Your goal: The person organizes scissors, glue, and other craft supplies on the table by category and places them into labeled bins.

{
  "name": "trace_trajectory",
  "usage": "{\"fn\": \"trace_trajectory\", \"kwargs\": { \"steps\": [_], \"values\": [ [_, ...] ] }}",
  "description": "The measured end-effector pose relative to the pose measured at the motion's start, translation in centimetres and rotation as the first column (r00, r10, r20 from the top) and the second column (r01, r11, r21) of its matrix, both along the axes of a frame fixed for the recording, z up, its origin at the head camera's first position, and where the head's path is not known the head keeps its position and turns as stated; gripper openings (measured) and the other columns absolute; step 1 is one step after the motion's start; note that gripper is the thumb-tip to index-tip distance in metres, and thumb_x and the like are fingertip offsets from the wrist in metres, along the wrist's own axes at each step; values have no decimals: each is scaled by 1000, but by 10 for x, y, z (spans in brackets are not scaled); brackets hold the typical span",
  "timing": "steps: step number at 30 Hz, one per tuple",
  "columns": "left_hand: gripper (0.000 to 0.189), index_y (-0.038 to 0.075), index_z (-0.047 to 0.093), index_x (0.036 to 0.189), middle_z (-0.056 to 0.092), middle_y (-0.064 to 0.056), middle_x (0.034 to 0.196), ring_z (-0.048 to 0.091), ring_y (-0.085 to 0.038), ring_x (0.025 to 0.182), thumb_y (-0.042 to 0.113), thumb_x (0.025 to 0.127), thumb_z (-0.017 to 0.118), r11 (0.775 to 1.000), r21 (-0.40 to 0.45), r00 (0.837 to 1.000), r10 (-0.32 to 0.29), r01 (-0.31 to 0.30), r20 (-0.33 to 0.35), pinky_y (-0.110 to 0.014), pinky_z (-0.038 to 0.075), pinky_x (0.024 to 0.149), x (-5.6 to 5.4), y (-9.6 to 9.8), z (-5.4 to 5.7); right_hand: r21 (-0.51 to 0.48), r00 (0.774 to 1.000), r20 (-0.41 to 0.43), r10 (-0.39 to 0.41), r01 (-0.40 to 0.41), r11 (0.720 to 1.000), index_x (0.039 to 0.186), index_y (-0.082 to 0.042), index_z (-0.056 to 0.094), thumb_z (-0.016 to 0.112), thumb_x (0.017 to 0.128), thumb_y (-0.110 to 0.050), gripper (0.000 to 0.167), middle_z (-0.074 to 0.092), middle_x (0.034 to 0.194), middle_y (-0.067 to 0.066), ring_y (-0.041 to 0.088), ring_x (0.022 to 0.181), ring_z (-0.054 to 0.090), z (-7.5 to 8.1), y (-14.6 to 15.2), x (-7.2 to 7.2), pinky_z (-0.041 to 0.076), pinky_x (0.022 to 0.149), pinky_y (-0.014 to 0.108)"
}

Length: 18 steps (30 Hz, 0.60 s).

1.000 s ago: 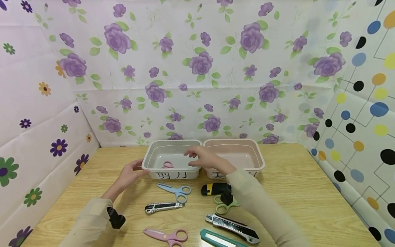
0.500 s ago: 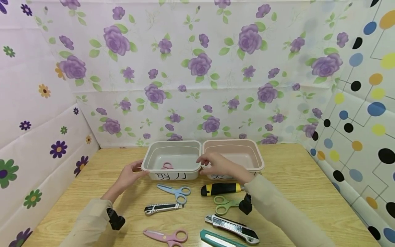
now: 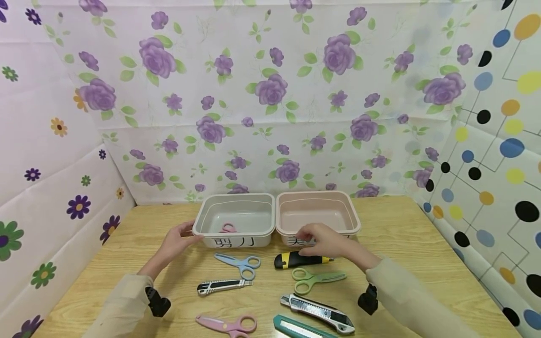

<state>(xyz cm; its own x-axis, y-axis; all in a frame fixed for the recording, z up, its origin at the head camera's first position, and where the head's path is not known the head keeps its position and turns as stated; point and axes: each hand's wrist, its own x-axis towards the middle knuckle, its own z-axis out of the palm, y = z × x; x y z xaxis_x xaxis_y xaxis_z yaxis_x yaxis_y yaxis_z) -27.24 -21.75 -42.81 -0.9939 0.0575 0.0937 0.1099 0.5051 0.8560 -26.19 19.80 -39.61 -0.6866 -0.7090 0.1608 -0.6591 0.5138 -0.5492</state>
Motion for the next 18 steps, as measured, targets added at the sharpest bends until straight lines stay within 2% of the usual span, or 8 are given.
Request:
{"fn": "trace_trajectory", "kwargs": {
  "steps": [6,13,15,18],
  "values": [
    [59,-4,41,132,52,-24,124,53,-36,109,16,82,67,1000,-6,1000,2,-2,-3,-39,51,82,-1,0,-1,0,999,22,-36,36,999,105,-10,62,68,81,-29,31,62,96,0,12,84,56,-12,24,10,50,71,35],
    [60,-4,42,132,52,-25,123,53,-36,108,15,82,67,1000,-10,1000,-3,3,-6,-39,51,82,-2,-1,-3,-31,999,7,-39,40,999,102,-5,63,68,81,-20,26,63,93,7,20,81,59,-32,49,19,50,66,33],
    [60,-4,42,132,52,-24,123,53,-36,108,16,81,68,1000,-6,1000,-4,4,-4,-40,51,82,-3,-1,-3,-19,998,6,-55,55,998,102,-5,63,68,82,-22,27,62,92,5,20,81,59,-37,54,21,50,65,32],
    [61,-4,42,132,52,-24,123,53,-36,108,16,81,68,1000,-6,1000,-2,2,-2,-40,51,83,-3,-2,-3,-5,996,48,-75,75,997,101,-3,63,67,82,-22,27,62,92,5,17,81,58,-43,61,23,50,65,28]
  ]
}}
